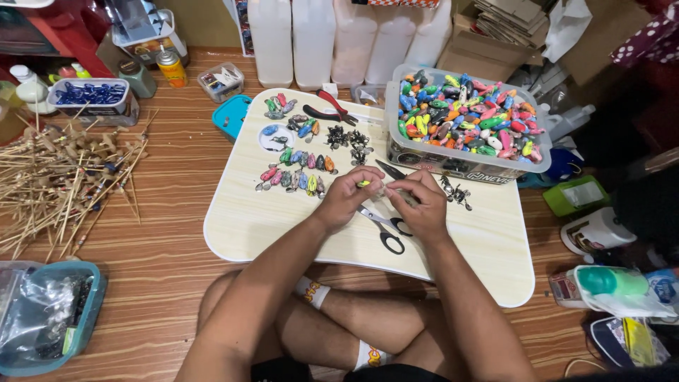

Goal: Assembling fishing lures by attaching metal hooks and rings to soft plastic bodies using pliers and scissors.

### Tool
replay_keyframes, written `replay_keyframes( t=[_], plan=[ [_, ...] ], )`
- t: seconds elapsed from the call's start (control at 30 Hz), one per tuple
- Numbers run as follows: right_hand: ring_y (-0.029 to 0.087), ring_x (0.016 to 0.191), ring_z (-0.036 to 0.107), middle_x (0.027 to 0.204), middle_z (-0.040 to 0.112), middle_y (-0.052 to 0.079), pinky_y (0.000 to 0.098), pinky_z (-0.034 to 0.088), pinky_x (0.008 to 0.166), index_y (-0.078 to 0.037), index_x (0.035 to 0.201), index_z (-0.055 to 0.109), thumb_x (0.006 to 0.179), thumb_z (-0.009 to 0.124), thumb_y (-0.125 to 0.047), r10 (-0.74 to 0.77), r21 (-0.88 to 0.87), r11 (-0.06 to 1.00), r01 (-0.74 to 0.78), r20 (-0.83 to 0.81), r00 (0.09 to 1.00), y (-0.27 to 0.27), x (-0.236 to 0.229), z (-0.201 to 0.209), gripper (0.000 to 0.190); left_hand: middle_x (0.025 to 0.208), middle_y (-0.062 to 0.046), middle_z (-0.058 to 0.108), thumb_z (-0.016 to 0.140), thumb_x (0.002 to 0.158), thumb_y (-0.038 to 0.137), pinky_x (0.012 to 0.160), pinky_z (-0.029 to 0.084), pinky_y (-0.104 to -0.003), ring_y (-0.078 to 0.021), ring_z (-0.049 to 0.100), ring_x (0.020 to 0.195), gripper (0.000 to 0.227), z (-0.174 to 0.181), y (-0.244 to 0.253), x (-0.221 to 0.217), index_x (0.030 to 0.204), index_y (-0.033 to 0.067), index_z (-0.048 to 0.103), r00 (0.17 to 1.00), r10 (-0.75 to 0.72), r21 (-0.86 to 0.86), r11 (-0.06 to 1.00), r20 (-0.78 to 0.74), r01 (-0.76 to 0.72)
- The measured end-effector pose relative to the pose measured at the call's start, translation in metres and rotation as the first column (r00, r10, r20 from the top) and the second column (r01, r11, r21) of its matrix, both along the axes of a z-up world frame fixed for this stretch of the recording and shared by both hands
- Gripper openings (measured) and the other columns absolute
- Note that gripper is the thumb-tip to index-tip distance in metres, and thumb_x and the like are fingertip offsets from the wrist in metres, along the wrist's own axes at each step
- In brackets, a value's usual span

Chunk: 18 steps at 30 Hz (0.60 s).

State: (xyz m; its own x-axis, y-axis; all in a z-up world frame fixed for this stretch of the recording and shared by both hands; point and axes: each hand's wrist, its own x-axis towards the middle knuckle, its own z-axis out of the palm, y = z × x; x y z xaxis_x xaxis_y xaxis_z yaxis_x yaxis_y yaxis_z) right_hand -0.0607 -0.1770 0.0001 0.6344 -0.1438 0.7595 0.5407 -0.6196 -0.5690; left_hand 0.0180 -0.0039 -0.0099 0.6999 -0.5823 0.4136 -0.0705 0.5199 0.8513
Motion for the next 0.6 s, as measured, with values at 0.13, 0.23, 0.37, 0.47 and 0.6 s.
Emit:
replay_keyframes(
  t=[0.13, 0.23, 0.37, 0.47, 0.6],
  plan=[
    [0.013, 0.064, 0.052, 0.079, 0.056, 0.007, 0.0274, 0.048, 0.062, -0.009, 0.096, 0.085, 0.083, 0.089, -0.007, 0.011, 0.032, 0.999, -0.012, 0.004, 1.000, -0.003, 0.001, -0.002, 0.014, 0.114, -0.014, 0.061, 0.069, 0.100, 0.013, 0.104, 0.043, -0.034, -0.0173, 0.055, 0.111, 0.016, 0.001, 0.000, 0.000, 0.101, -0.0028, 0.071, 1.000, -0.008, 0.005, 1.000, 0.003, 0.008],
    [0.013, 0.063, 0.053, 0.079, 0.057, 0.007, 0.0284, 0.049, 0.061, -0.009, 0.097, 0.086, 0.082, 0.090, -0.008, -0.006, 0.031, 0.999, 0.005, 0.028, 1.000, -0.008, 0.002, -0.010, 0.015, 0.113, -0.015, 0.063, 0.071, 0.099, 0.015, 0.105, 0.044, -0.035, -0.0184, 0.057, 0.111, 0.018, -0.001, -0.001, 0.001, 0.103, -0.0029, 0.072, 0.999, 0.017, 0.032, 0.999, 0.048, -0.018],
    [0.011, 0.064, 0.053, 0.080, 0.058, 0.006, 0.0273, 0.047, 0.061, -0.008, 0.099, 0.085, 0.083, 0.089, -0.006, 0.002, 0.071, 0.997, -0.005, 0.035, 0.999, -0.007, 0.001, -0.006, 0.016, 0.113, -0.014, 0.062, 0.075, 0.097, 0.017, 0.104, 0.046, -0.034, -0.0165, 0.057, 0.112, 0.022, 0.000, -0.002, 0.000, 0.109, -0.0014, 0.075, 0.996, 0.043, 0.048, 0.998, 0.078, -0.046],
    [0.012, 0.063, 0.053, 0.080, 0.058, 0.007, 0.0275, 0.047, 0.060, -0.007, 0.098, 0.085, 0.083, 0.089, -0.006, 0.002, 0.067, 0.998, -0.005, 0.041, 0.999, -0.007, 0.002, -0.006, 0.016, 0.112, -0.012, 0.062, 0.075, 0.097, 0.017, 0.102, 0.048, -0.032, -0.0151, 0.057, 0.109, 0.021, 0.000, -0.003, 0.001, 0.109, -0.0007, 0.075, 0.995, 0.048, 0.055, 0.997, 0.085, -0.053],
    [0.013, 0.063, 0.054, 0.080, 0.057, 0.007, 0.0282, 0.047, 0.059, -0.007, 0.097, 0.085, 0.083, 0.089, -0.006, 0.003, 0.050, 0.999, -0.005, 0.043, 0.999, -0.009, 0.002, -0.006, 0.015, 0.110, -0.012, 0.063, 0.076, 0.095, 0.016, 0.100, 0.049, -0.031, -0.0143, 0.059, 0.108, 0.020, -0.006, -0.005, 0.002, 0.107, -0.0003, 0.075, 0.995, 0.057, 0.059, 0.996, 0.078, -0.062]
  ],
)
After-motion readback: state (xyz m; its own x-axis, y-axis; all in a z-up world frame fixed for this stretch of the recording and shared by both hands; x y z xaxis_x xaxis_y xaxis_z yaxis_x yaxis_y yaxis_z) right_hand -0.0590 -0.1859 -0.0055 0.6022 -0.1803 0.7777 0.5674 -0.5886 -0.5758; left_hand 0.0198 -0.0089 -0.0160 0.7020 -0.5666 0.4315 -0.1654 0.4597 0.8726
